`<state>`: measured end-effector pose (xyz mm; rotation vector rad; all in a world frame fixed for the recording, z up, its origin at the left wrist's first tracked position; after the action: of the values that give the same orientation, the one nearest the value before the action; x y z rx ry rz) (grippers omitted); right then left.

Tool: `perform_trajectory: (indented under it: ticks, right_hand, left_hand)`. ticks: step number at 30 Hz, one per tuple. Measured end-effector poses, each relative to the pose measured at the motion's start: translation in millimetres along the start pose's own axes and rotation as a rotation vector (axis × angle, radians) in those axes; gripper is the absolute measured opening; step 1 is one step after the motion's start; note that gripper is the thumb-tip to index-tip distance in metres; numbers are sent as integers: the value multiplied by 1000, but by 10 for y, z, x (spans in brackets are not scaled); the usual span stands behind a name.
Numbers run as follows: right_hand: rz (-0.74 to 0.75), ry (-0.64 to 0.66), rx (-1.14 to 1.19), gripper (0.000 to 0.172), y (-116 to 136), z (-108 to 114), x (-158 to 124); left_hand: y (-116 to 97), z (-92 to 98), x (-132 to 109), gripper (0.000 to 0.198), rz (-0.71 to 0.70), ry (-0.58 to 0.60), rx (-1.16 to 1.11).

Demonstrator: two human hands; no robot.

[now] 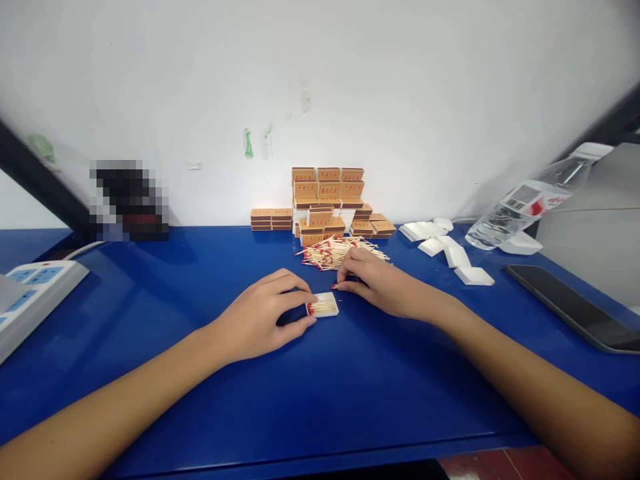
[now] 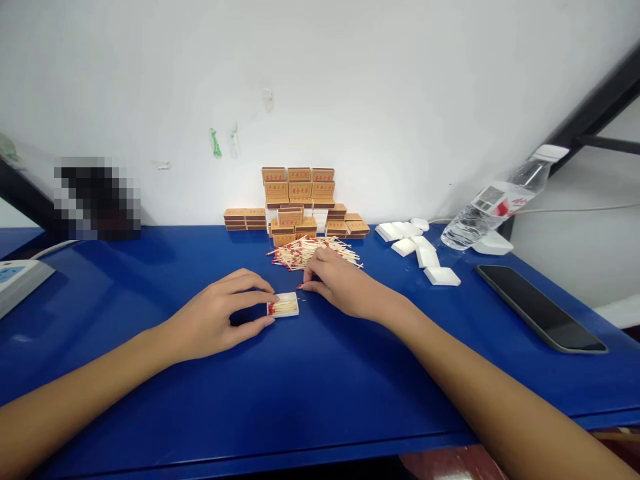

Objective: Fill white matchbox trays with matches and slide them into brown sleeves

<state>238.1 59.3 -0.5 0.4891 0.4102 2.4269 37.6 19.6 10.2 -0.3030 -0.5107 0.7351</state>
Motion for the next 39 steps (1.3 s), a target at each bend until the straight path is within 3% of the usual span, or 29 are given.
perform_trajectory:
  ticks: [10, 14, 20, 29, 39]
  right_hand:
    - [28, -34, -16, 19, 22, 14, -3]
    - [38, -29, -12, 12, 38, 37, -28]
    - [32, -24, -7, 16, -4, -1, -23]
    - [57, -11, -151, 17, 16, -47, 31]
    - [50, -147, -92, 17, 60, 50, 29]
  left_hand:
    - [-13, 44, 5, 26, -2, -52, -11]
    - [-20, 44, 3, 30, 8, -40, -1]
    - [26, 12, 6, 40, 52, -3, 22]
    - [30, 14, 11, 41, 62, -14, 15]
    - [44, 15, 4, 42, 71, -26, 38]
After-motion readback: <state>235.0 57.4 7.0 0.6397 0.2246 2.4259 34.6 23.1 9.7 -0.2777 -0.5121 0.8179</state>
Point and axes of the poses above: each hand's wrist, its own x-axis towards the middle knuckle, its own z-axis out of the back of the hand, y = z × x, the point moved 6 cm from there along x, towards the middle knuckle, and after that the axes turned 14 degrees about z, right-handed, at the moved point
